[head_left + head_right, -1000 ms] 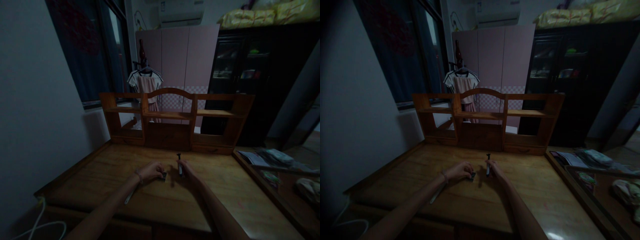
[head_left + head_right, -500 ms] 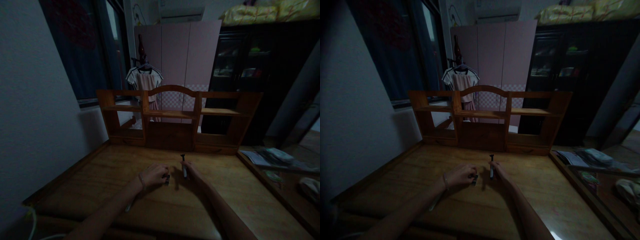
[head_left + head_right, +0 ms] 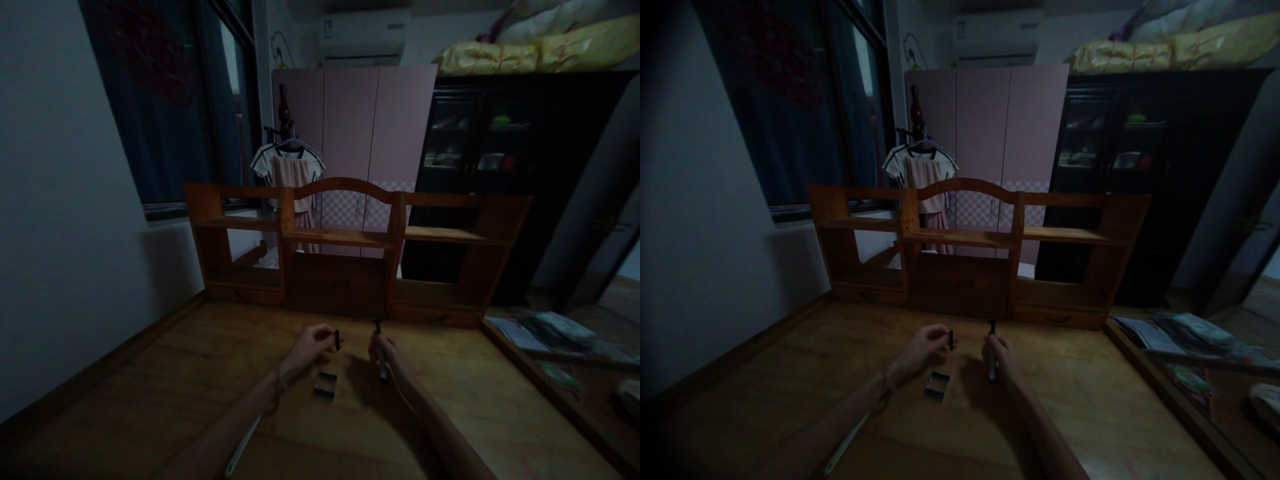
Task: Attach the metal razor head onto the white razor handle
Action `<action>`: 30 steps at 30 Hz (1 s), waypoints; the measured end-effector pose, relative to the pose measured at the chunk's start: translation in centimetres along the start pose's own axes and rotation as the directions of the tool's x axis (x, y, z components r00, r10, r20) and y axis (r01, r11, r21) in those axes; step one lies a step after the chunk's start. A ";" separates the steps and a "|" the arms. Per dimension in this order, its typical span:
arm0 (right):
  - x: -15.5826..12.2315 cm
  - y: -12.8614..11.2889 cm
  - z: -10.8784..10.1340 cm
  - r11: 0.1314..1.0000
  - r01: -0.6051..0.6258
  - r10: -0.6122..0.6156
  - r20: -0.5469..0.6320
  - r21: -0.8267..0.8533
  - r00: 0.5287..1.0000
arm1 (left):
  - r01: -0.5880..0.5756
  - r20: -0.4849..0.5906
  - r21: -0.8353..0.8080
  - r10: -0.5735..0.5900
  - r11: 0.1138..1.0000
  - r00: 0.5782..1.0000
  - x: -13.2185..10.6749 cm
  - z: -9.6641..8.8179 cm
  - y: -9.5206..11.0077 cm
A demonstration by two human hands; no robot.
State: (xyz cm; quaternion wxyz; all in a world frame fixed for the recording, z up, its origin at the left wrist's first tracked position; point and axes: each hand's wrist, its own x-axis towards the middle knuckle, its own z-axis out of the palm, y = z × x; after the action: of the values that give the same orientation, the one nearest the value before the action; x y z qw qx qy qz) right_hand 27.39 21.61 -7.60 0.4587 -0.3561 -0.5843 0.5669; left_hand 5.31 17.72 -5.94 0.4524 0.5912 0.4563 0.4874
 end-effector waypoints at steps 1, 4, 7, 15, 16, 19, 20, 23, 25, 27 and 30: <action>0.0 -0.3 0.0 0.999 0.016 -0.016 0.010 0.028 1.000 | 0.045 -0.016 -0.140 -0.048 0.989 0.999 0.2 0.2 -0.5; -0.1 -1.2 0.0 0.998 0.048 -0.048 0.003 0.051 0.999 | 0.063 -0.014 -0.408 -0.075 0.911 0.997 0.1 0.3 -1.4; -0.6 -2.2 0.3 0.999 0.038 -0.037 0.033 -0.011 0.999 | 0.027 -0.023 -0.558 -0.048 0.829 0.999 -0.5 0.0 -1.8; -1.9 -2.4 1.8 0.893 0.169 -0.094 0.193 -0.418 0.977 | 0.280 0.127 -0.636 -0.260 0.719 0.957 -1.2 0.1 -2.3; -2.1 -2.4 1.9 0.842 0.214 -0.130 0.198 -0.495 0.971 | 0.296 0.162 -0.650 -0.253 0.700 0.954 -1.2 0.1 -2.3; -2.5 -2.2 2.2 0.708 0.289 -0.172 0.240 -0.644 0.955 | 0.296 0.238 -0.685 -0.179 0.666 0.954 -1.1 0.2 -2.5; -2.6 -2.1 2.2 0.689 0.294 -0.172 0.245 -0.662 0.954 | 0.284 0.243 -0.691 -0.157 0.665 0.957 -1.0 0.2 -2.7; -2.7 -1.9 2.3 0.693 0.282 -0.163 0.237 -0.663 0.958 | 0.274 0.240 -0.695 -0.145 0.665 0.960 -0.8 0.2 -3.3; -2.7 -2.0 2.5 0.723 0.268 -0.138 0.248 -0.637 0.959 | 0.282 0.242 -0.708 -0.152 0.648 0.958 -0.8 0.2 -3.6; -2.9 -2.2 2.8 0.767 0.259 -0.110 0.277 -0.587 0.954 | 0.286 0.253 -0.724 -0.144 0.627 0.957 -0.9 0.2 -3.5; -3.1 -2.8 3.3 0.844 0.251 -0.091 0.334 -0.474 0.938 | 0.291 0.261 -0.730 -0.141 0.619 0.955 -1.1 0.3 -3.1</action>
State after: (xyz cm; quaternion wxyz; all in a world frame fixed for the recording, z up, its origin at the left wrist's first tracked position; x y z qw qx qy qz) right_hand 25.61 17.31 -5.01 0.3035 -0.3207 -0.8054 0.3954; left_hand 5.19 17.16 -9.18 0.7526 0.3280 0.2350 0.5204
